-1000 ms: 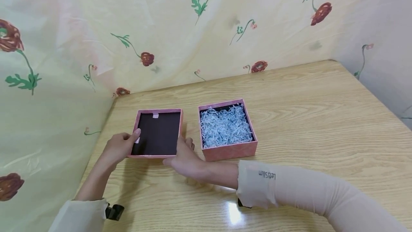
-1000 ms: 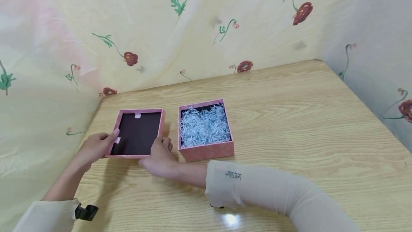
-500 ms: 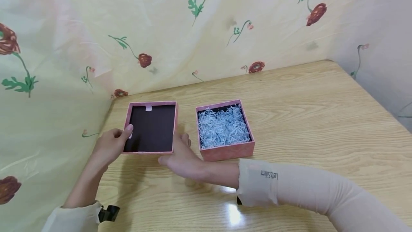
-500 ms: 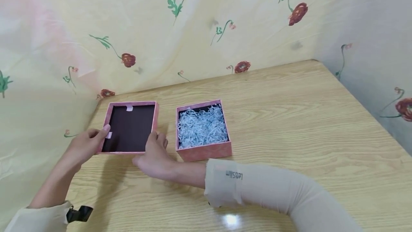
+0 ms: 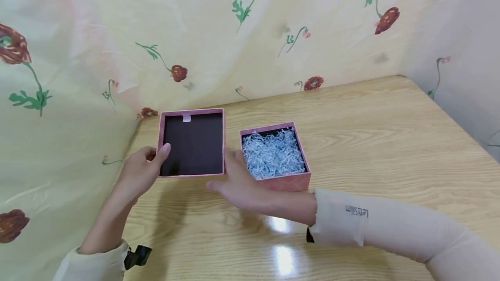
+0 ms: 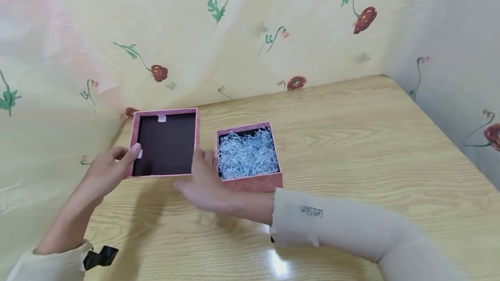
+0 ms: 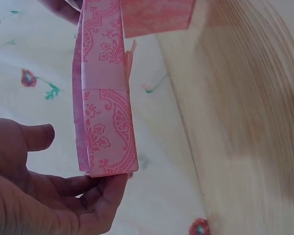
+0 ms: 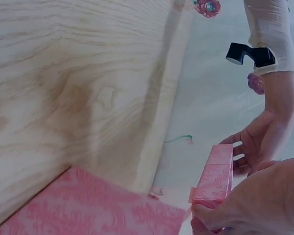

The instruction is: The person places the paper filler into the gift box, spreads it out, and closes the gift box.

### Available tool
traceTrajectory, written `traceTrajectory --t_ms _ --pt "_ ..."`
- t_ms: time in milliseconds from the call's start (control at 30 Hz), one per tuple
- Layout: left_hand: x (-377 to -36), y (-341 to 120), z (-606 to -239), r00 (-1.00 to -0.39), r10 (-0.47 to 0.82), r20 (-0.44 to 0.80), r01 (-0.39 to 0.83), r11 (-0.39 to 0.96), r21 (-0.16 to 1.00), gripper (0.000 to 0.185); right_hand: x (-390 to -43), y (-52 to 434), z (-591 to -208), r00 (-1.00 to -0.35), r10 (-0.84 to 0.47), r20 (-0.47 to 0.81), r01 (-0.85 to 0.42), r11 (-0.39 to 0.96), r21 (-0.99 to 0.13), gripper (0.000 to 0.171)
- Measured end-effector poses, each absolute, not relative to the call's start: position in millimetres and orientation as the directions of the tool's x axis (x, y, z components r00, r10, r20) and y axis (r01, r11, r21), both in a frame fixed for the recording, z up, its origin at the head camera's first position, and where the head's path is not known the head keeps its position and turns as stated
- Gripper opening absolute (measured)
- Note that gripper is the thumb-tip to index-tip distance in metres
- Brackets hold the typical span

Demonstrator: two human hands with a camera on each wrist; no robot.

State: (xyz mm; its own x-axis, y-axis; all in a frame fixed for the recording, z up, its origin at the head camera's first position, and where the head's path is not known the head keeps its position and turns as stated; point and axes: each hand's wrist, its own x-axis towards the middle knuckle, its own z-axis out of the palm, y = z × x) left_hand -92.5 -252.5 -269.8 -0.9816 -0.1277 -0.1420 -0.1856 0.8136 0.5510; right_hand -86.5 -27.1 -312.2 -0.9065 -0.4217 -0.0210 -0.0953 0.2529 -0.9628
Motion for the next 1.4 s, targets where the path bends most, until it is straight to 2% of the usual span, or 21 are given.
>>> traceTrajectory --t_ms 133,367,600,833,1000,1200,1400 --pt "-92.4 -241.3 -265.4 -0.981 -0.117 -0.152 -0.184 0.799 0.573 0.076 -91.5 -12.5 -305.1 -0.907 -0.421 -0.005 -0.107 0.243 -0.964 0.060" --pt "-94.2 -221.2 -261.2 -0.990 -0.080 -0.117 -0.135 0.785 0.604 0.070 -96.4 15.6 -293.9 -0.898 -0.441 -0.007 -0.109 0.236 -0.966 0.066" --pt "-97.4 -209.7 -261.3 -0.987 -0.069 -0.144 -0.145 0.767 0.625 0.070 -102.5 33.3 -292.2 -0.877 -0.480 -0.001 -0.121 0.224 -0.967 0.057" --pt "-100.1 -190.1 -266.2 -0.994 -0.043 -0.105 -0.102 0.731 0.674 0.065 -111.3 61.4 -288.7 -0.884 -0.466 0.027 -0.154 0.237 -0.959 0.052" --pt "-105.7 -165.8 -270.7 -0.995 0.012 -0.099 -0.063 0.689 0.722 0.058 -116.7 91.8 -285.7 -0.903 -0.428 0.033 -0.177 0.301 -0.937 0.049" --pt "-109.5 -140.9 -273.2 -0.992 0.062 -0.110 -0.045 0.641 0.766 0.053 -117.0 123.6 -279.1 -0.929 -0.368 -0.043 -0.127 0.427 -0.895 0.052" --pt "-110.3 -130.8 -277.4 -0.993 0.077 -0.094 -0.029 0.600 0.799 0.052 -118.1 136.5 -278.6 -0.940 -0.337 -0.054 -0.102 0.428 -0.898 0.047"
